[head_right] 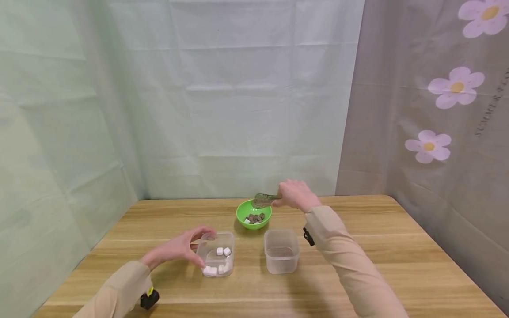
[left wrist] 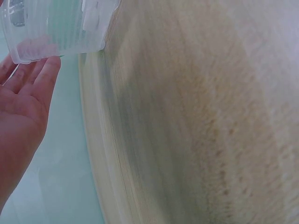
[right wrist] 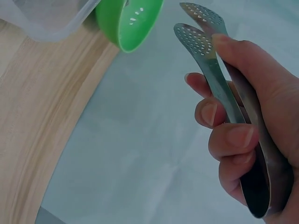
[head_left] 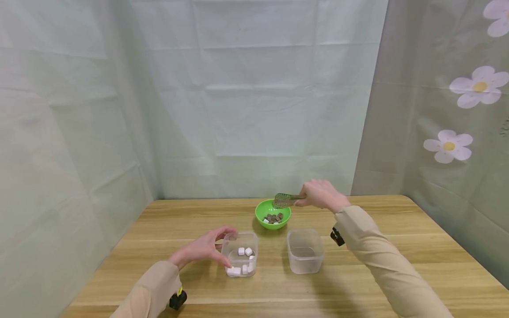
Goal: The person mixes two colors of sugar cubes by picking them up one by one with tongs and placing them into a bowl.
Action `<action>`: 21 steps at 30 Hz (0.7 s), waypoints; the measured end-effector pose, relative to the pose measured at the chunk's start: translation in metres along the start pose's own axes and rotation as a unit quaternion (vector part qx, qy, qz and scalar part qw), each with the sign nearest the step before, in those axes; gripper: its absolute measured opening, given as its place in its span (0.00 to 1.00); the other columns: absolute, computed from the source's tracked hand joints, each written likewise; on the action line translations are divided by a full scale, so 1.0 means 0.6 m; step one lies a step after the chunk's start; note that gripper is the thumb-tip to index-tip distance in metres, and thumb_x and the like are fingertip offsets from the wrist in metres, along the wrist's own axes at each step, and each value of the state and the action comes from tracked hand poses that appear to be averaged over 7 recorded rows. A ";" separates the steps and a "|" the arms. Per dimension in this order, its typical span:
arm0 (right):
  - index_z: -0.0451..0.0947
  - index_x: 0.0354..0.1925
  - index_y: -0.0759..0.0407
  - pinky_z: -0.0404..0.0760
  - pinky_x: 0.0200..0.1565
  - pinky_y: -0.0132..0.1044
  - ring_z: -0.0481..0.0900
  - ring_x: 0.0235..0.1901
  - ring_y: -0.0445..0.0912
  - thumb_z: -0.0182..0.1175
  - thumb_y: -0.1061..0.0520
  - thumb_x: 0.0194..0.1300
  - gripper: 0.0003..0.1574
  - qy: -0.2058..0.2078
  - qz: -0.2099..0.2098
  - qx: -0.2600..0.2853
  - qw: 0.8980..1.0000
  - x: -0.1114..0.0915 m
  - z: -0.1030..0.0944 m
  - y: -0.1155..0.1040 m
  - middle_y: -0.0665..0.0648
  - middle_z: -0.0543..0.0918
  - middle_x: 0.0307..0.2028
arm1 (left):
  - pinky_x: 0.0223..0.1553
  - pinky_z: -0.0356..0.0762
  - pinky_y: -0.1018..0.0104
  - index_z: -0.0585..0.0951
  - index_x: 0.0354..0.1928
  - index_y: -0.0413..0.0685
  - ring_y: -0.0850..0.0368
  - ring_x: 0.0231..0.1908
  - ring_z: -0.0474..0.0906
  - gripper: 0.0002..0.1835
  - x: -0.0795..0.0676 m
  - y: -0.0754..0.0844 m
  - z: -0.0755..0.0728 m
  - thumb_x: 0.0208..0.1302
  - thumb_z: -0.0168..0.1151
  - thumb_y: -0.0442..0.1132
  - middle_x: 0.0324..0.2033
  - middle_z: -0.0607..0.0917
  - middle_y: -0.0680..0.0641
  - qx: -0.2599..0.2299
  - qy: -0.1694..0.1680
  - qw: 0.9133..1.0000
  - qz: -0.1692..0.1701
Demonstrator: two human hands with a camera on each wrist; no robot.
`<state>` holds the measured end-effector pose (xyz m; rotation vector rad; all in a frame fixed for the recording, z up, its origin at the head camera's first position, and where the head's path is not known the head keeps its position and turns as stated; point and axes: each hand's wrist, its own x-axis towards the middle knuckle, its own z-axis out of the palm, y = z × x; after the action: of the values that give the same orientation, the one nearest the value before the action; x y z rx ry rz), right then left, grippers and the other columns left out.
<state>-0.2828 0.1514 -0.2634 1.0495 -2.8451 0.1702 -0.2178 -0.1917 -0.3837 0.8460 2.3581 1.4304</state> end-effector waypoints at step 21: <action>0.79 0.22 0.48 0.63 0.15 0.28 0.61 0.14 0.34 0.63 0.40 0.52 0.15 0.019 -0.152 -0.035 0.988 -0.028 0.016 -0.111 0.38 0.67 0.13 | 0.54 0.61 0.49 0.64 0.59 0.39 0.44 0.59 0.58 0.41 -0.001 0.002 0.000 0.42 0.74 0.35 0.56 0.67 0.42 0.009 0.000 1.000 -0.004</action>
<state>-0.2273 0.1104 -0.2708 1.4280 -2.5947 0.0623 -0.2172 -0.1915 -0.3828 0.8417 2.3749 1.4080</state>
